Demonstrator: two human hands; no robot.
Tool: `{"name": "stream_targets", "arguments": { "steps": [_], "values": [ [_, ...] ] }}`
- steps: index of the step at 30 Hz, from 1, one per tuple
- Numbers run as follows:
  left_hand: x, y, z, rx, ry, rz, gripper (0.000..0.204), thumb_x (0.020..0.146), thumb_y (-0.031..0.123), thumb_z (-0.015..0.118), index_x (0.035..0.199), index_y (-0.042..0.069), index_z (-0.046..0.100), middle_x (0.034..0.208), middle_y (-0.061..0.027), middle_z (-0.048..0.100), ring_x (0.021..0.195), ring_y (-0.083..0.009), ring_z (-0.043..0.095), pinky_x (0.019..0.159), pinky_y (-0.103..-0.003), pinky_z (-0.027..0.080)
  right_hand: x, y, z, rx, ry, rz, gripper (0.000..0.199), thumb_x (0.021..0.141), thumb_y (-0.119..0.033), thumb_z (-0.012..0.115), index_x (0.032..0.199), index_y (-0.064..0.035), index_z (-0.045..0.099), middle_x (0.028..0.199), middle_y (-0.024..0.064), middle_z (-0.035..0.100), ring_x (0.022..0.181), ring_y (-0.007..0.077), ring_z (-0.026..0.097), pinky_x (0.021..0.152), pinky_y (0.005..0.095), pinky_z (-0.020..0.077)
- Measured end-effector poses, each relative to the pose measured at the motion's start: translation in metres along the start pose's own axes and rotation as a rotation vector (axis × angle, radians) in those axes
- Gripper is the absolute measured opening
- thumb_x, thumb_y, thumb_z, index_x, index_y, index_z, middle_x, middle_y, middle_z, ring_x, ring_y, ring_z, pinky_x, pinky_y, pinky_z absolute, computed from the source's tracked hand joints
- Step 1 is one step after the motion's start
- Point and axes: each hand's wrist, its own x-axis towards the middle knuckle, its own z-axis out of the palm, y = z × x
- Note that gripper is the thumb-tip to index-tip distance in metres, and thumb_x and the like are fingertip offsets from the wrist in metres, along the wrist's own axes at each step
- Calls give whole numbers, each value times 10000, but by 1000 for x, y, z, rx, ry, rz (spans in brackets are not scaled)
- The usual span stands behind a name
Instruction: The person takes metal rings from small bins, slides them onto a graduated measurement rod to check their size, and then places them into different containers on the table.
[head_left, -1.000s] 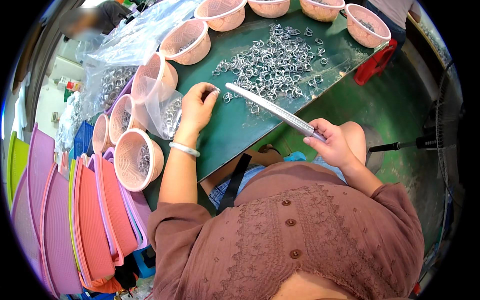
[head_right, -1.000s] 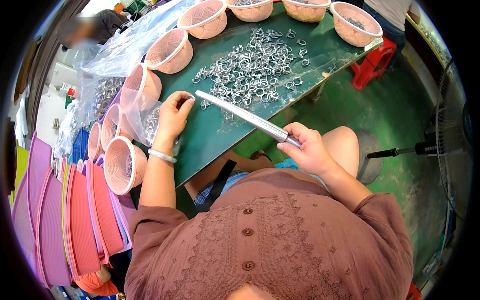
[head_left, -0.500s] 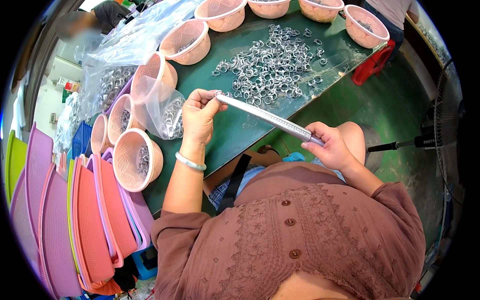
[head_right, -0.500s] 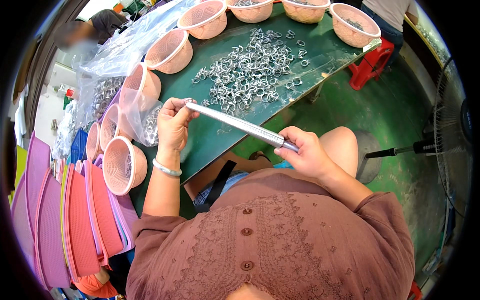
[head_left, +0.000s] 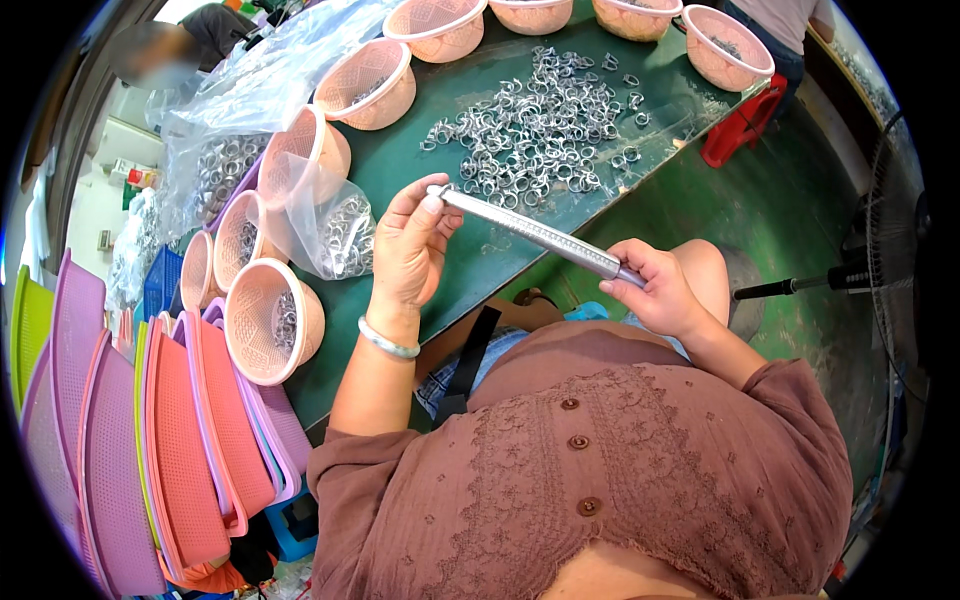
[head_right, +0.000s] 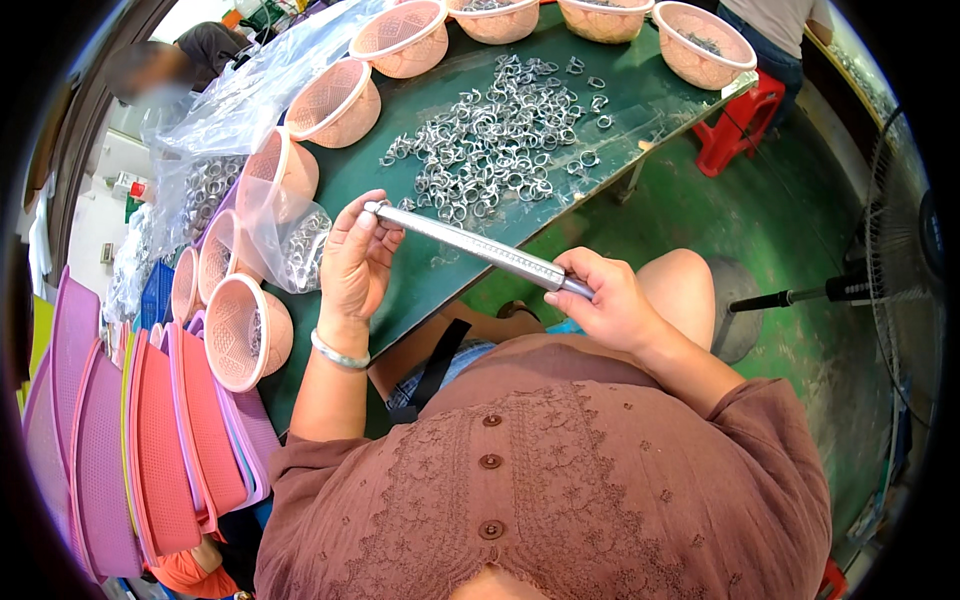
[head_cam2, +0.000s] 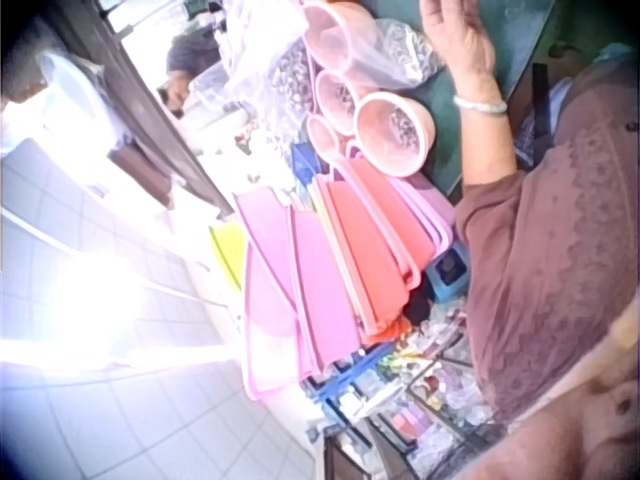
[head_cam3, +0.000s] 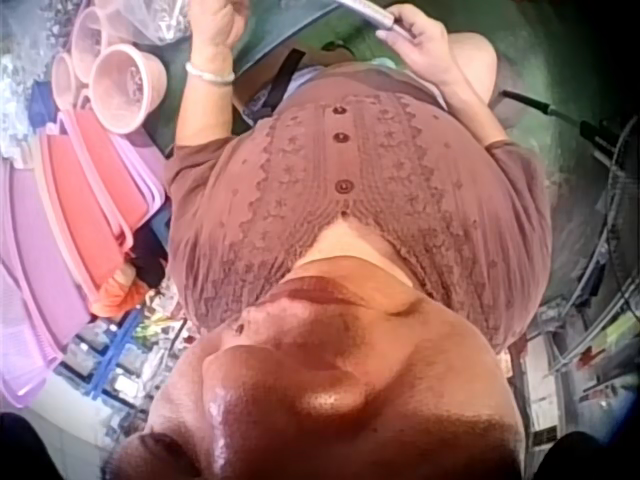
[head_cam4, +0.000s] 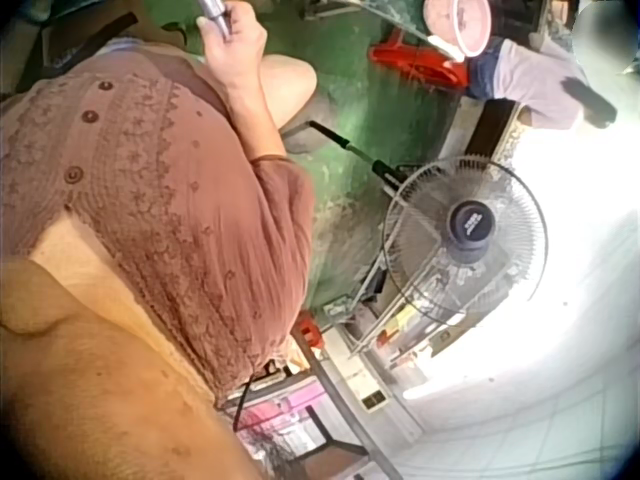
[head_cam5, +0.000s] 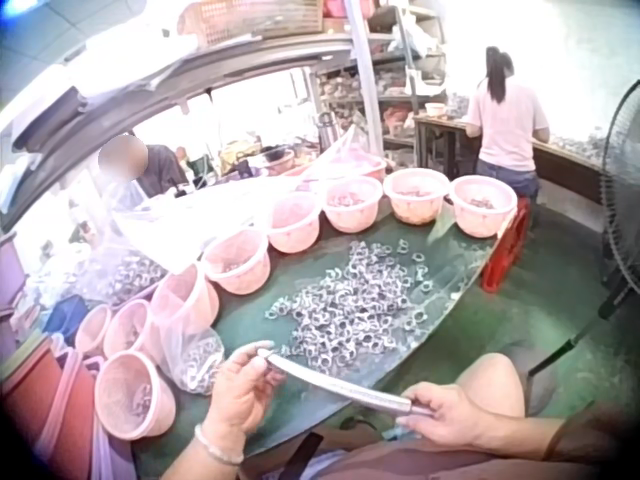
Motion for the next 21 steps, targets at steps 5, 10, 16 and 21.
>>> {"name": "stream_targets", "arguments": {
  "steps": [5,10,16,21],
  "values": [
    [-1,-4,-2,-2,-41,-60,270,821,37,564,1083,-16,521,962,-75,572,835,-142,569,741,-246,468,0,-3,-1,-39,11,-19,195,716,-10,648,878,-11,540,640,56,522,564,115,493,522,239,399],
    [-3,-9,-7,-52,-179,-136,265,802,17,579,1062,-12,536,981,-79,568,866,-153,566,778,-269,460,0,-4,-1,-52,21,-86,210,707,-10,654,884,-15,542,662,70,540,575,145,523,535,249,414],
    [-6,-2,-8,18,-222,-152,278,787,-3,588,1059,-21,536,996,-83,566,886,-162,562,803,-289,452,-1,-4,-2,-67,-3,-82,209,708,-6,654,884,-15,541,679,73,548,595,148,538,545,249,422],
    [-10,-2,-8,26,-208,-147,289,779,-5,596,1060,-28,533,998,-86,561,884,-162,561,799,-283,453,-2,-4,-1,-46,-7,-86,207,714,12,646,890,-15,540,695,57,549,603,117,525,544,236,416]
  ]
}}
